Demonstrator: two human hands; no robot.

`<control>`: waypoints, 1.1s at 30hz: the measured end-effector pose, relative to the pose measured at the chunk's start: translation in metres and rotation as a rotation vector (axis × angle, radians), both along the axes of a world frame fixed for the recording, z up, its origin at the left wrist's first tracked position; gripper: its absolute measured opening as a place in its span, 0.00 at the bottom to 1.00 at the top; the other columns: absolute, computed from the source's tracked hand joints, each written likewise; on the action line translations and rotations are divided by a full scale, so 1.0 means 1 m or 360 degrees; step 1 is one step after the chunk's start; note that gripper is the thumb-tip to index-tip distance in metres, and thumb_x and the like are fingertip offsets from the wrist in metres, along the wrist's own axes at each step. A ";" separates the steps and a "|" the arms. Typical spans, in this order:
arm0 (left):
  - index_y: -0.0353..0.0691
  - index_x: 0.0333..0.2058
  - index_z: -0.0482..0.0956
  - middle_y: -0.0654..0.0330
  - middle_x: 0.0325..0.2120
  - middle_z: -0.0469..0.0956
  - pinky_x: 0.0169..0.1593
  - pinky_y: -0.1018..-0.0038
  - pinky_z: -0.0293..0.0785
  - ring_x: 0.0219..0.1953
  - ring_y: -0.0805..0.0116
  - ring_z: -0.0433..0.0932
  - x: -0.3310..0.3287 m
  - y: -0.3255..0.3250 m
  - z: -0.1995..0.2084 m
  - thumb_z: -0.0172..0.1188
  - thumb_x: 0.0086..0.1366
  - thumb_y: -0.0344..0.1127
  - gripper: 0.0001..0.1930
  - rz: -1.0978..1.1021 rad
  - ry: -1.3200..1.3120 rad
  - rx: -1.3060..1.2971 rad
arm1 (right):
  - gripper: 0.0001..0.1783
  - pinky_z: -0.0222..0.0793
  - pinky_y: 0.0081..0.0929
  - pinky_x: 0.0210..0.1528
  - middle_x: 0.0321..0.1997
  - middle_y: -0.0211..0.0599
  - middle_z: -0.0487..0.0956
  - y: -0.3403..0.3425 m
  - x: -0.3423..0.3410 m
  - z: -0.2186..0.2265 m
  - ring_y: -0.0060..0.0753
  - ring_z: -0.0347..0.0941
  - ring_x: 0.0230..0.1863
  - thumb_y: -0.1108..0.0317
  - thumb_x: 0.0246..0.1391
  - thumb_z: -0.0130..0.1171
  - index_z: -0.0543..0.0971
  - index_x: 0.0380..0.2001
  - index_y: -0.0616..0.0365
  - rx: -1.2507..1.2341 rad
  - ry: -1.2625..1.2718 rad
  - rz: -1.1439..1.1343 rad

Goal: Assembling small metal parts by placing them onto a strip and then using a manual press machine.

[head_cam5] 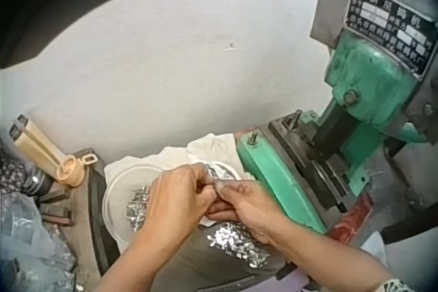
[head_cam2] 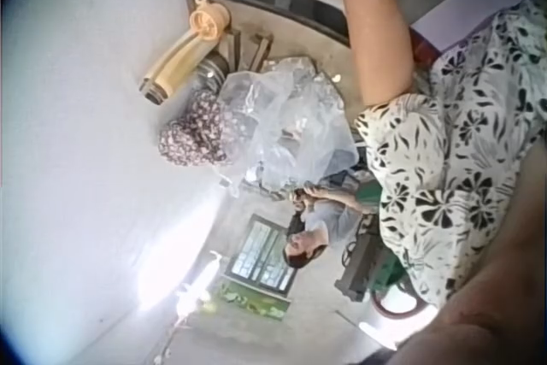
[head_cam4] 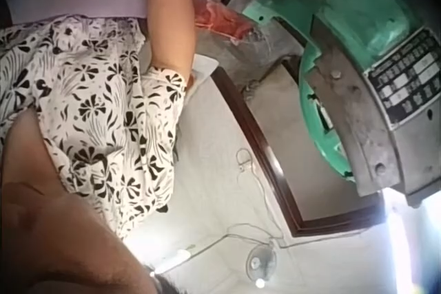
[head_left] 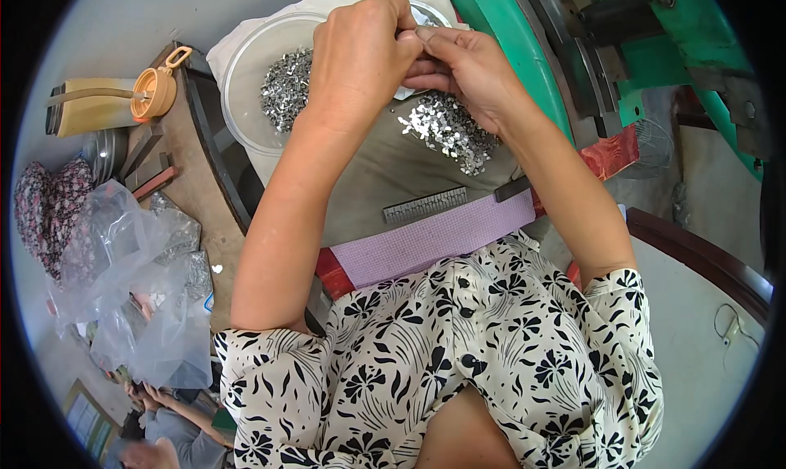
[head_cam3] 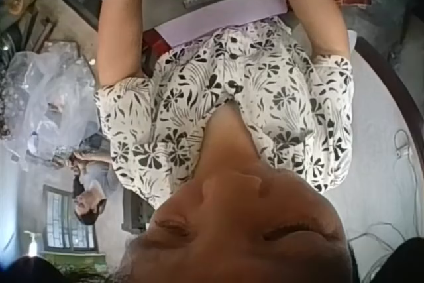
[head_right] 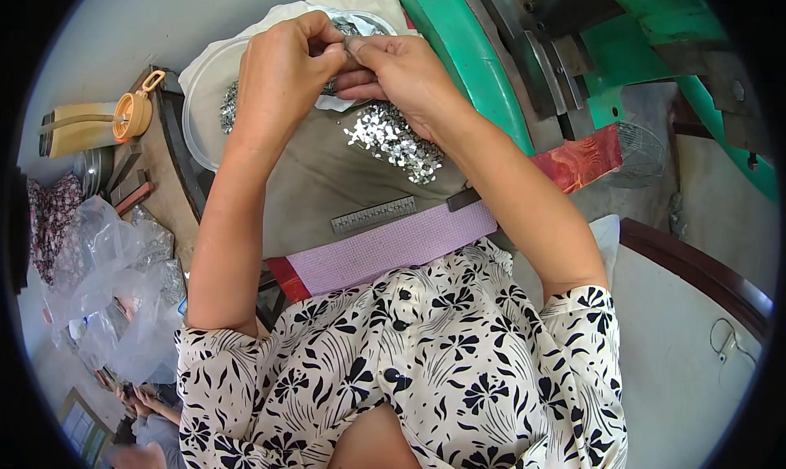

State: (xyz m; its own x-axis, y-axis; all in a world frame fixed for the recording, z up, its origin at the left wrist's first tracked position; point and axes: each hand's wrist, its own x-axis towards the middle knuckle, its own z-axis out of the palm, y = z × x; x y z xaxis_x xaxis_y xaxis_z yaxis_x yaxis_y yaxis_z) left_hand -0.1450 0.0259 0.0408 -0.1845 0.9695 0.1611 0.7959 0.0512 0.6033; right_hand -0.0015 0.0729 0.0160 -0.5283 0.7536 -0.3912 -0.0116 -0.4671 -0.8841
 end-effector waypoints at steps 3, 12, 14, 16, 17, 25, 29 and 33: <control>0.36 0.29 0.83 0.47 0.22 0.81 0.37 0.59 0.78 0.28 0.47 0.82 0.000 -0.001 -0.001 0.62 0.53 0.34 0.08 0.0058 -0.0132 0.0116 | 0.18 0.82 0.23 0.40 0.43 0.41 0.83 -0.001 0.002 0.006 0.26 0.80 0.36 0.62 0.68 0.54 0.81 0.46 0.69 0.0074 -0.0059 0.0011; 0.30 0.37 0.81 0.61 0.28 0.82 0.37 0.80 0.75 0.31 0.77 0.79 -0.020 0.003 -0.016 0.62 0.64 0.25 0.05 -0.0046 -0.1359 -0.0075 | 0.12 0.82 0.21 0.36 0.28 0.23 0.77 0.011 0.005 -0.004 0.14 0.72 0.28 0.62 0.60 0.66 0.84 0.37 0.61 -0.0187 0.0404 -0.0072; 0.30 0.39 0.80 0.60 0.29 0.82 0.38 0.81 0.76 0.32 0.77 0.80 -0.022 0.001 -0.016 0.62 0.65 0.25 0.06 -0.0090 -0.1381 -0.0039 | 0.13 0.82 0.22 0.36 0.27 0.23 0.76 0.011 0.004 -0.004 0.14 0.72 0.28 0.61 0.60 0.66 0.84 0.37 0.62 -0.0235 0.0443 -0.0064; 0.29 0.39 0.80 0.60 0.29 0.82 0.39 0.80 0.76 0.33 0.76 0.80 -0.019 0.000 -0.014 0.62 0.65 0.26 0.06 -0.0092 -0.1403 -0.0015 | 0.14 0.81 0.21 0.36 0.27 0.23 0.77 0.008 0.001 -0.001 0.14 0.72 0.28 0.61 0.60 0.67 0.84 0.37 0.63 -0.0016 0.0330 -0.0113; 0.28 0.39 0.80 0.60 0.29 0.83 0.39 0.80 0.77 0.33 0.76 0.81 -0.017 -0.001 -0.012 0.62 0.65 0.26 0.06 -0.0092 -0.1421 0.0012 | 0.14 0.81 0.21 0.36 0.27 0.23 0.77 0.007 0.000 0.000 0.14 0.72 0.28 0.61 0.60 0.67 0.84 0.37 0.63 -0.0016 0.0329 -0.0116; 0.36 0.35 0.83 0.48 0.23 0.81 0.36 0.59 0.77 0.29 0.47 0.82 -0.004 -0.022 -0.003 0.65 0.56 0.30 0.07 0.0083 -0.0225 0.0182 | 0.14 0.68 0.15 0.29 0.24 0.25 0.79 0.009 -0.004 -0.001 0.14 0.71 0.25 0.61 0.58 0.68 0.85 0.34 0.65 0.0595 -0.0253 -0.0049; 0.36 0.38 0.83 0.48 0.31 0.81 0.36 0.60 0.77 0.32 0.47 0.81 0.004 -0.043 -0.005 0.65 0.58 0.27 0.08 -0.0113 -0.0126 0.0436 | 0.14 0.64 0.14 0.28 0.24 0.24 0.78 0.012 0.008 -0.003 0.12 0.69 0.25 0.62 0.58 0.68 0.85 0.34 0.65 0.0668 -0.0285 -0.0069; 0.35 0.36 0.81 0.51 0.32 0.79 0.36 0.61 0.76 0.33 0.50 0.80 0.018 -0.094 -0.011 0.64 0.58 0.24 0.07 -0.0198 -0.0359 0.0285 | 0.13 0.63 0.14 0.28 0.23 0.21 0.76 -0.009 0.034 0.004 0.11 0.67 0.25 0.62 0.59 0.67 0.83 0.32 0.64 0.0577 -0.0289 0.0014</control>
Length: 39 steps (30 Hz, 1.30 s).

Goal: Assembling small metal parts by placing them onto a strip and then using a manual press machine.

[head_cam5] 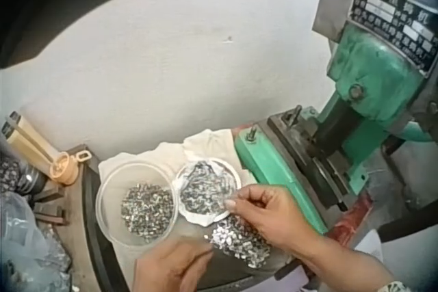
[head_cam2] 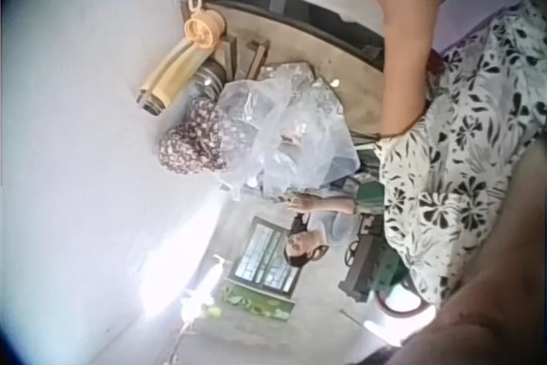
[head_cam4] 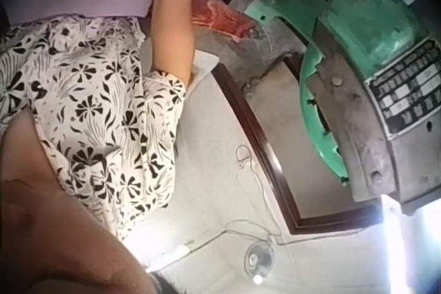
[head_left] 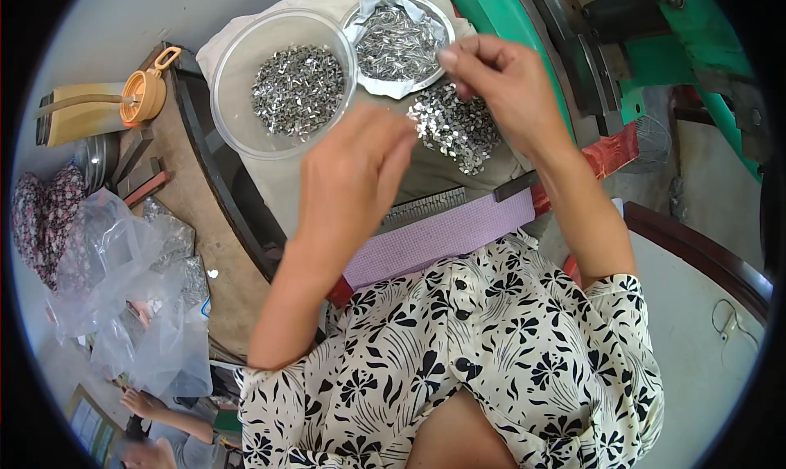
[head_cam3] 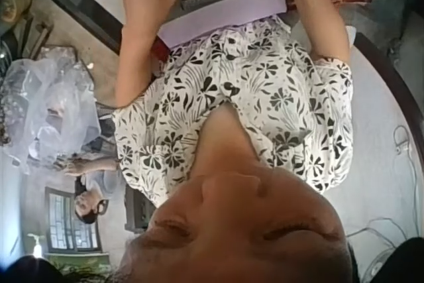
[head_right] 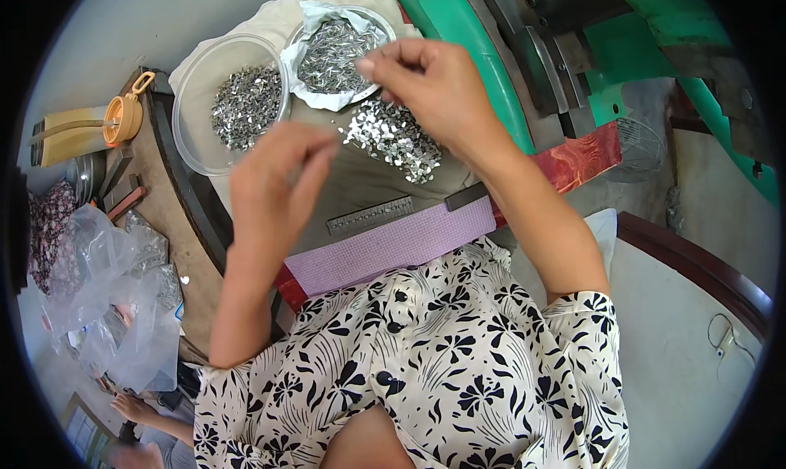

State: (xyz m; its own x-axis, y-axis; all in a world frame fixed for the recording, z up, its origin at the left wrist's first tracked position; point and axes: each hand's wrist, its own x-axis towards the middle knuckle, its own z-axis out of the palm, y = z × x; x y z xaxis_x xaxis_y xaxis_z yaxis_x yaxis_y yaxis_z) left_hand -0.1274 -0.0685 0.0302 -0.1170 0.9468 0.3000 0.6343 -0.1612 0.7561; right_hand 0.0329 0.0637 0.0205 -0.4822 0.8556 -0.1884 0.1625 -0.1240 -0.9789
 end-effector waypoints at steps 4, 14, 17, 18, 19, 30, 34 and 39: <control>0.37 0.35 0.81 0.57 0.32 0.81 0.42 0.66 0.74 0.36 0.57 0.79 0.020 -0.041 -0.023 0.67 0.54 0.23 0.09 -0.0117 -0.0102 -0.0136 | 0.11 0.64 0.15 0.30 0.26 0.22 0.76 -0.026 0.028 0.001 0.13 0.68 0.26 0.65 0.61 0.65 0.82 0.35 0.64 -0.0240 0.0007 0.0014; 0.41 0.32 0.80 0.63 0.35 0.79 0.43 0.65 0.68 0.40 0.60 0.76 0.052 -0.047 -0.043 0.70 0.52 0.29 0.09 -0.0130 0.0169 -0.0213 | 0.08 0.67 0.16 0.31 0.28 0.25 0.78 -0.054 0.048 -0.009 0.15 0.71 0.27 0.68 0.61 0.64 0.81 0.36 0.63 -0.0374 0.0098 -0.0090; 0.40 0.32 0.80 0.63 0.35 0.79 0.43 0.65 0.68 0.41 0.60 0.76 0.055 -0.047 -0.044 0.70 0.52 0.30 0.09 -0.0071 0.0200 -0.0207 | 0.07 0.69 0.14 0.30 0.29 0.26 0.81 -0.060 0.046 -0.013 0.15 0.77 0.29 0.69 0.62 0.63 0.81 0.37 0.61 -0.0447 0.0080 -0.0002; 0.40 0.32 0.80 0.63 0.35 0.79 0.43 0.65 0.68 0.41 0.60 0.76 0.056 -0.048 -0.044 0.70 0.52 0.30 0.09 -0.0070 0.0201 -0.0207 | 0.07 0.69 0.14 0.30 0.29 0.26 0.81 -0.062 0.045 -0.015 0.15 0.77 0.29 0.69 0.62 0.63 0.81 0.37 0.61 -0.0447 0.0081 -0.0002; 0.40 0.33 0.80 0.62 0.35 0.78 0.43 0.64 0.68 0.41 0.59 0.75 0.056 -0.048 -0.044 0.71 0.52 0.30 0.10 -0.0074 0.0227 -0.0206 | 0.07 0.71 0.14 0.31 0.31 0.27 0.81 -0.065 0.043 -0.018 0.15 0.77 0.29 0.70 0.62 0.63 0.81 0.38 0.64 -0.0424 0.0089 0.0027; 0.39 0.39 0.80 0.62 0.42 0.75 0.47 0.65 0.67 0.47 0.60 0.73 0.042 -0.066 -0.042 0.70 0.50 0.33 0.17 -0.0079 0.0329 -0.0309 | 0.09 0.69 0.35 0.37 0.32 0.29 0.78 -0.075 0.027 -0.042 0.37 0.73 0.36 0.71 0.42 0.71 0.83 0.30 0.53 0.1458 -0.0531 0.0565; 0.40 0.38 0.81 0.61 0.41 0.77 0.43 0.65 0.68 0.44 0.58 0.74 0.032 -0.074 -0.042 0.72 0.49 0.32 0.16 -0.0041 0.0318 -0.0285 | 0.10 0.67 0.33 0.35 0.31 0.28 0.76 -0.071 0.030 -0.036 0.35 0.71 0.35 0.70 0.40 0.72 0.84 0.29 0.51 0.1620 -0.0621 0.0669; 0.43 0.44 0.83 0.60 0.41 0.78 0.47 0.64 0.69 0.46 0.59 0.76 0.030 -0.084 -0.044 0.71 0.49 0.31 0.20 -0.0077 0.0294 -0.0105 | 0.09 0.66 0.32 0.36 0.29 0.28 0.75 -0.073 0.023 -0.032 0.35 0.71 0.35 0.69 0.41 0.72 0.86 0.30 0.51 0.1436 -0.0502 0.0639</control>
State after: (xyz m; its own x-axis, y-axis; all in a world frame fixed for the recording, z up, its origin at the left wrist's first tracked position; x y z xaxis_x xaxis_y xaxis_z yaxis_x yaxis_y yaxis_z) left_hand -0.0971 -0.1528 -0.0139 -0.0197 0.9682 0.2494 0.7561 -0.1488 0.6373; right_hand 0.0560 -0.0097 -0.0111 -0.8031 0.5284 0.2754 0.2949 0.7541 -0.5868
